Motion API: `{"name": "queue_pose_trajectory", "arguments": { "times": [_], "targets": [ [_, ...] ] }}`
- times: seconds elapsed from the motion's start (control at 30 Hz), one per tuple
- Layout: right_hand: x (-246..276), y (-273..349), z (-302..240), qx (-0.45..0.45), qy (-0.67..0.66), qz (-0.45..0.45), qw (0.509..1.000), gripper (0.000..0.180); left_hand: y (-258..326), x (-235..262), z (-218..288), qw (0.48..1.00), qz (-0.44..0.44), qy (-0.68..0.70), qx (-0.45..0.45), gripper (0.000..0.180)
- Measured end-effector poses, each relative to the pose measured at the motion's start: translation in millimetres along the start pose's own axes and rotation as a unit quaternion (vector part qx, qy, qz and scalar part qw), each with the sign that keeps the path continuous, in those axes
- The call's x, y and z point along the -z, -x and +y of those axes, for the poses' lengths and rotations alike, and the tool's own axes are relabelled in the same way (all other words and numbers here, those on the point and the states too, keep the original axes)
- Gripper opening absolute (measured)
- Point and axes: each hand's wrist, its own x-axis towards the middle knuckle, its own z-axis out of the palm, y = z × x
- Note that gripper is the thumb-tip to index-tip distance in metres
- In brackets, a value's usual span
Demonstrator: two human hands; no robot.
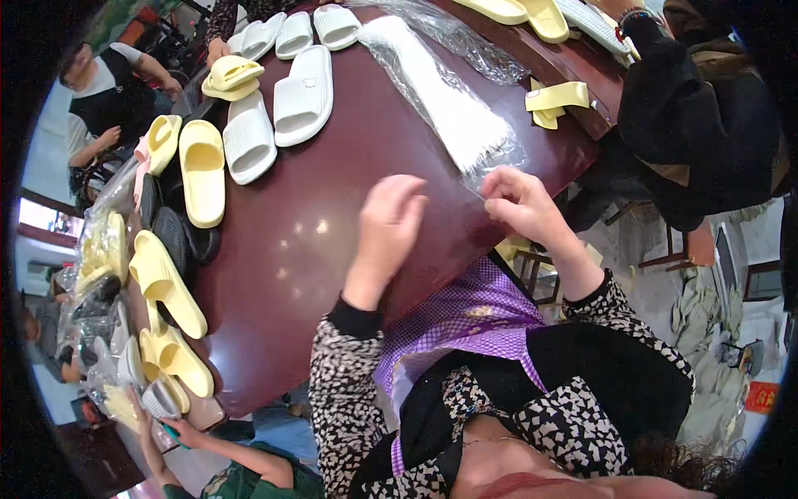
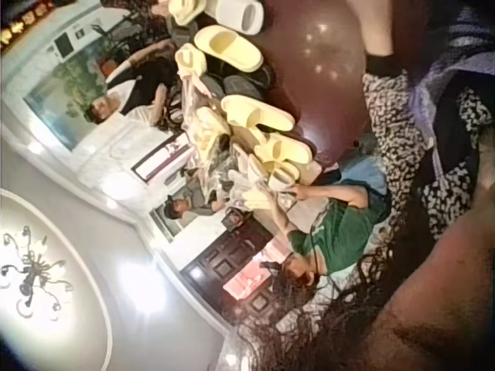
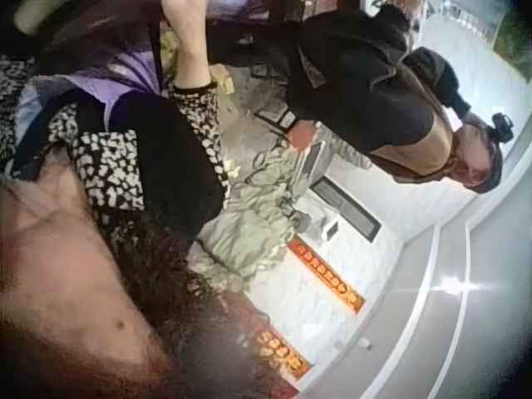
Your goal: The person pairs slippers together by threading plastic fasteners through them and securing them by hand.
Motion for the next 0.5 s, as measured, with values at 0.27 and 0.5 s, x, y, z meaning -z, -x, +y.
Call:
{"name": "queue_pose_trajectory", "arguments": {
  "times": [0.27,0.5],
  "targets": [
    [0.8,7.9,-22.1,-0.001,-0.153,-0.057,0.987,0.012,-8.5,-56.0,14.2,0.995,-0.058,0.028,-0.076,0.013],
    [34.4,-48.2,-5.9,0.102,-0.027,-0.075,0.992,0.021,8.9,-55.6,12.3,0.970,-0.013,0.220,0.099,0.009]
  ]
}}
